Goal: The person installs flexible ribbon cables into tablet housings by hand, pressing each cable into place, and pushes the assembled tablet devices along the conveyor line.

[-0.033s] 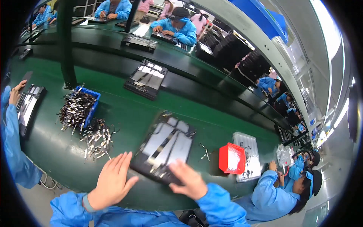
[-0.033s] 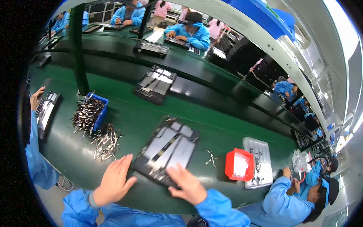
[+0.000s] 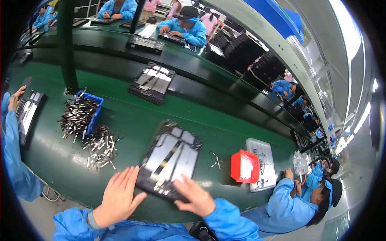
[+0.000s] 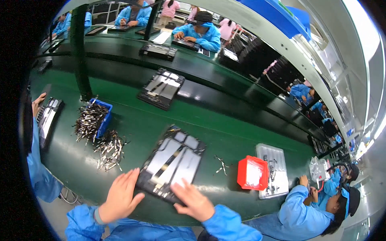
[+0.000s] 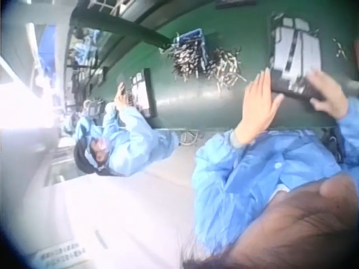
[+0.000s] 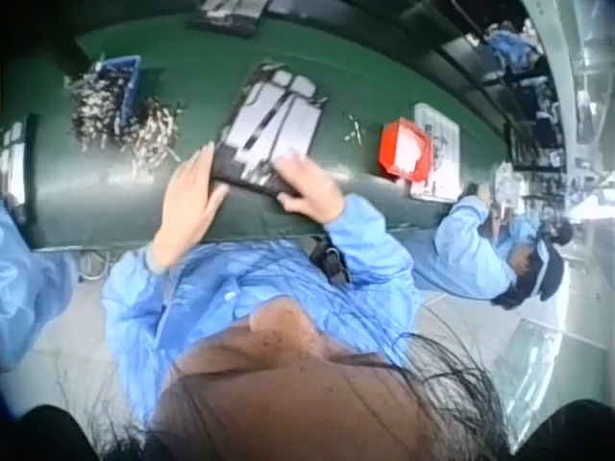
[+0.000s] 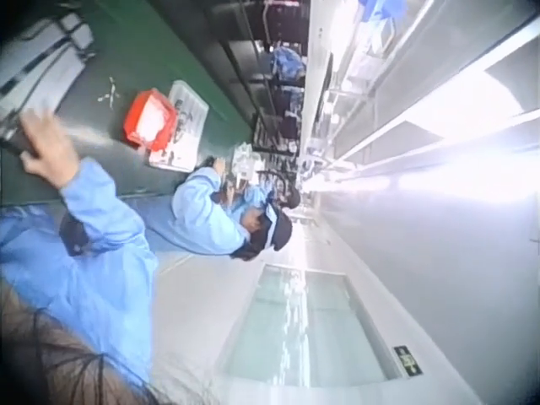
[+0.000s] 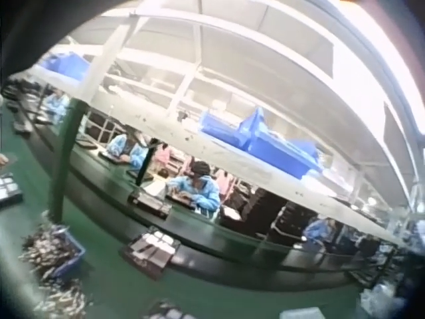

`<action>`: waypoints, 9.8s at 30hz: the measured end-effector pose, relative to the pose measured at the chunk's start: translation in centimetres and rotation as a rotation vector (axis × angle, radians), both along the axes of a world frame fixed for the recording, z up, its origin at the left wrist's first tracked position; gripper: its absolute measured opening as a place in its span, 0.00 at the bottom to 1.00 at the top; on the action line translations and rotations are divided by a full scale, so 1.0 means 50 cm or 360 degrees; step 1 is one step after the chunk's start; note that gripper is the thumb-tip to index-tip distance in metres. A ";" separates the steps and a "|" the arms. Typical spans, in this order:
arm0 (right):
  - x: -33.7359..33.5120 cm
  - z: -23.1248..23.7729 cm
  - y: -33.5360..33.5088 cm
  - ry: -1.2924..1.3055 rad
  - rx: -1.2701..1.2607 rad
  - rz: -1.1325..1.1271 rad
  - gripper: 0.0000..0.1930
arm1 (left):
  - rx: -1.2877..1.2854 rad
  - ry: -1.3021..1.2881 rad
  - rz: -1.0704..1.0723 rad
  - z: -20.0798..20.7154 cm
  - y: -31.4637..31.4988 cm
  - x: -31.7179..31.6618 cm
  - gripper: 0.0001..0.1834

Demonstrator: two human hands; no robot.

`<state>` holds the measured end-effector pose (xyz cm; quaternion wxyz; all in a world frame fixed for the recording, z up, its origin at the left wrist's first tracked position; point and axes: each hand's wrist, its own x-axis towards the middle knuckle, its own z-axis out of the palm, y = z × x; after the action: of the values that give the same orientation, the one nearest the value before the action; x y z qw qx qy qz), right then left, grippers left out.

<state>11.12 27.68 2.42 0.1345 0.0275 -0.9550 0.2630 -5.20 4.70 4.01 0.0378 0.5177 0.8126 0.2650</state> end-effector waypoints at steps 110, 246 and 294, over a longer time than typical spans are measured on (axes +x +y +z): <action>0.178 -0.001 0.380 0.0567 -0.0253 -0.1916 0.09 | 0.0976 -0.1589 0.0383 -0.109 0.067 0.064 0.07; -0.244 -0.042 0.012 0.0011 -0.0689 -0.0295 0.06 | 0.0413 0.0720 -0.0861 -0.094 0.109 -0.075 0.11; 0.069 -0.085 -0.034 0.0043 -0.0739 -0.1041 0.27 | 0.0199 0.0588 -0.0462 -0.089 0.017 -0.071 0.19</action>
<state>14.57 25.98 -1.82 0.2263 -0.3058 -0.8266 0.4147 -8.78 5.55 -0.42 -0.1058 0.6700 0.7048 0.2074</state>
